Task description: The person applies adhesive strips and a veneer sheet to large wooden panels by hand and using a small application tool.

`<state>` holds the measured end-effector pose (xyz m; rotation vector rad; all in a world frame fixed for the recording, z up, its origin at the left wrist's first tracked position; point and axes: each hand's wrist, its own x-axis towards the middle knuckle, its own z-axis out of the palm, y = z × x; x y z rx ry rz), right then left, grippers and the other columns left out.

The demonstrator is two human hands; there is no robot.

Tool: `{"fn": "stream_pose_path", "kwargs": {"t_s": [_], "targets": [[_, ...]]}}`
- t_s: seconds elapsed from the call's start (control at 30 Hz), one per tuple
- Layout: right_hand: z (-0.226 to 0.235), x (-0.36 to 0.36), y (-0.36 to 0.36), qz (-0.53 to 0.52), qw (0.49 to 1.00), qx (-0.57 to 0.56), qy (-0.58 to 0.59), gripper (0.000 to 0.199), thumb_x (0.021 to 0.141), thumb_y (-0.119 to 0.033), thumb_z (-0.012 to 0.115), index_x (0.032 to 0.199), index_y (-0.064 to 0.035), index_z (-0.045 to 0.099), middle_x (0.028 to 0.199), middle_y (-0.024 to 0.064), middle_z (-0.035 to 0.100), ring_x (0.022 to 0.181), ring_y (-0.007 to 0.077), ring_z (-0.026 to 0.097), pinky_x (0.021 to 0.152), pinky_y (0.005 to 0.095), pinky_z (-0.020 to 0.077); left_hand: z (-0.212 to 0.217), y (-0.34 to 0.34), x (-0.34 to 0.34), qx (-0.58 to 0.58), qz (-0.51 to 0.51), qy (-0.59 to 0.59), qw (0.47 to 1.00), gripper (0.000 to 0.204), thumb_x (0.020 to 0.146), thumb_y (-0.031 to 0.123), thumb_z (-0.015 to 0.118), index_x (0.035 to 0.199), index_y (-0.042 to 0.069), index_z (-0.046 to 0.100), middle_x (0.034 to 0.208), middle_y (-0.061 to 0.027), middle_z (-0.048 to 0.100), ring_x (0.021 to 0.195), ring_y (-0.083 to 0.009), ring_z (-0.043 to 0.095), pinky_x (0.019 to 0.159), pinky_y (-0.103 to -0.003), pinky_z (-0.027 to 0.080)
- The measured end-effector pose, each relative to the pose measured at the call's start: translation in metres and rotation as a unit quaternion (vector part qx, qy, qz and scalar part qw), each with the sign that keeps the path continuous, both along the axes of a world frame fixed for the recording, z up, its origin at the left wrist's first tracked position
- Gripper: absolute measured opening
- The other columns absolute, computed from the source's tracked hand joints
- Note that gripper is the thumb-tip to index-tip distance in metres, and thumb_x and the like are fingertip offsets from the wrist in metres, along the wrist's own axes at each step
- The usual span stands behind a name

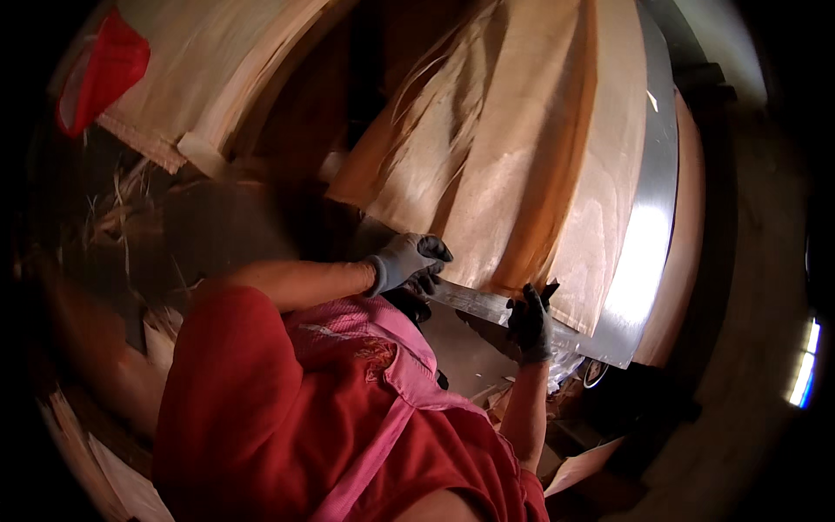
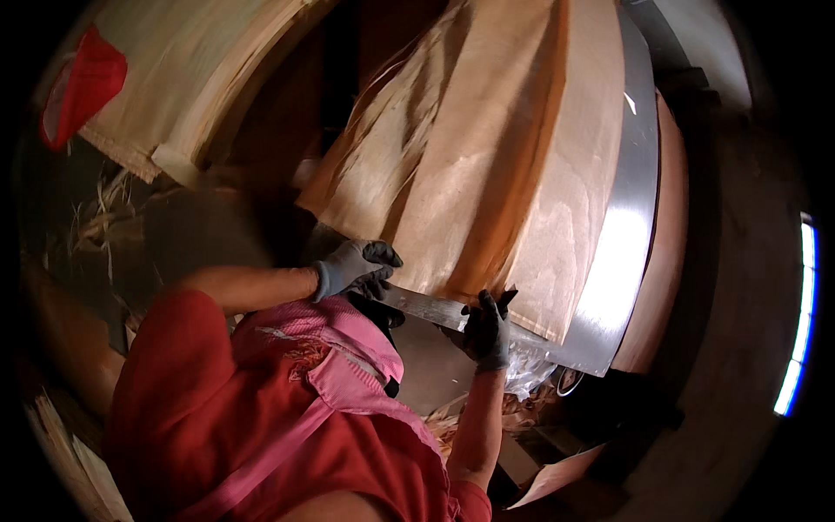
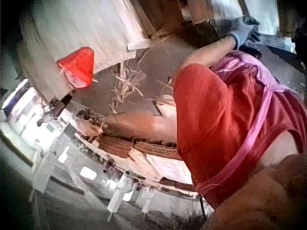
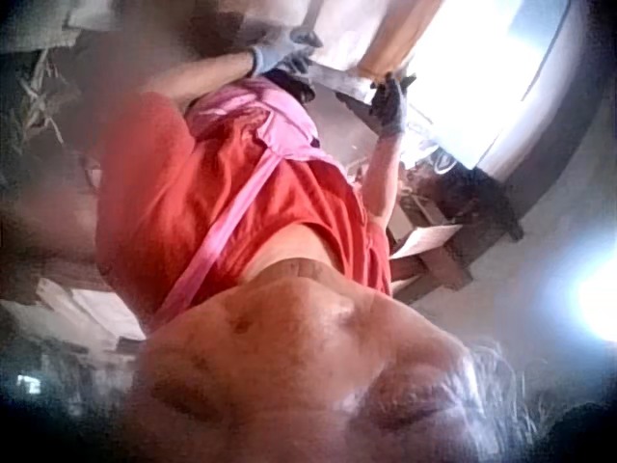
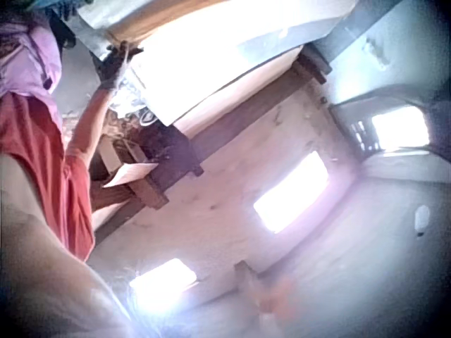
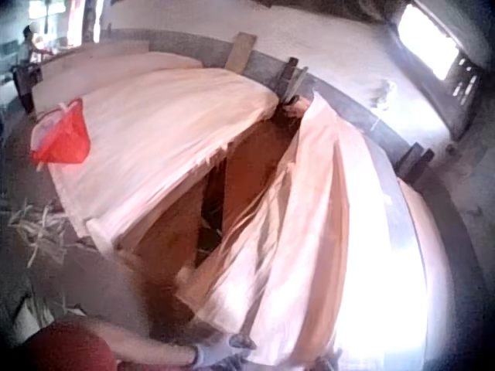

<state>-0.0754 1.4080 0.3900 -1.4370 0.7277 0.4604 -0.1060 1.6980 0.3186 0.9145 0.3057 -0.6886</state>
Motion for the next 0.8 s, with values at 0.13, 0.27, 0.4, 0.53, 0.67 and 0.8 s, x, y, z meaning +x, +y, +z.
{"fn": "stream_pose_path", "kwargs": {"t_s": [0.13,0.27,0.4,0.53,0.67,0.8], "targets": [[-0.013,-0.003,-0.025,0.001,0.996,-0.081,-0.037,0.015,0.092,-0.023,0.068,0.099,-0.0174,0.056,0.057,0.0010,0.051,0.036,0.0108,0.042,0.029,0.0252,0.0306,0.008,0.062,-0.035,0.104,0.192,-0.074,0.973,0.014,0.094,0.010,0.061,0.107,0.003,0.063,0.093,-0.0112,0.069,0.064,-0.0166,0.067,0.047,-0.026,0.055],[-0.013,-0.006,-0.007,-0.065,0.982,-0.153,-0.084,0.060,0.092,-0.013,0.067,0.144,-0.0238,0.040,0.062,-0.0014,0.050,0.048,0.0070,0.047,0.043,0.0220,0.0390,-0.098,0.129,-0.044,0.600,0.173,-0.150,0.766,0.046,0.085,0.007,0.064,0.129,0.002,0.054,0.109,-0.0200,0.068,0.098,-0.0312,0.068,0.084,-0.039,0.055],[-0.030,-0.005,-0.013,-0.074,0.978,-0.125,-0.147,0.071,0.091,-0.010,0.067,0.150,-0.0279,0.033,0.063,-0.0026,0.049,0.049,0.0067,0.046,0.044,0.0208,0.0392,-0.164,0.117,-0.032,0.678,0.020,-0.162,0.717,0.043,0.089,0.025,0.055,0.127,0.006,0.056,0.107,-0.0200,0.067,0.099,-0.0374,0.065,0.085,-0.044,0.052],[-0.019,-0.009,-0.005,-0.086,0.975,-0.151,-0.142,0.070,0.091,-0.010,0.067,0.150,-0.0290,0.034,0.061,-0.0046,0.047,0.044,0.0062,0.045,0.036,0.0213,0.0338,-0.130,0.121,0.002,0.652,-0.074,-0.172,0.735,0.041,0.089,0.035,0.052,0.115,0.005,0.062,0.105,-0.0203,0.067,0.097,-0.0374,0.066,0.084,-0.048,0.051],[0.020,-0.013,0.036,-0.084,0.977,-0.142,-0.135,0.055,0.091,-0.007,0.065,0.142,-0.0182,0.047,0.064,-0.0045,0.050,0.045,0.0061,0.045,0.037,0.0208,0.0342,-0.192,0.163,-0.013,0.684,0.027,-0.192,0.703,0.033,0.090,0.032,0.052,0.110,0.009,0.065,0.105,-0.0195,0.067,0.096,-0.0375,0.066,0.083,-0.047,0.052],[0.025,-0.017,0.044,-0.078,0.974,-0.121,-0.176,0.040,0.093,-0.006,0.063,0.132,-0.0106,0.055,0.063,-0.0043,0.050,0.046,0.0054,0.044,0.038,0.0197,0.0341,-0.174,0.190,-0.007,0.746,0.032,-0.155,0.647,0.025,0.090,0.023,0.058,0.111,0.012,0.064,0.105,-0.0172,0.067,0.097,-0.0375,0.065,0.082,-0.046,0.052]]}}
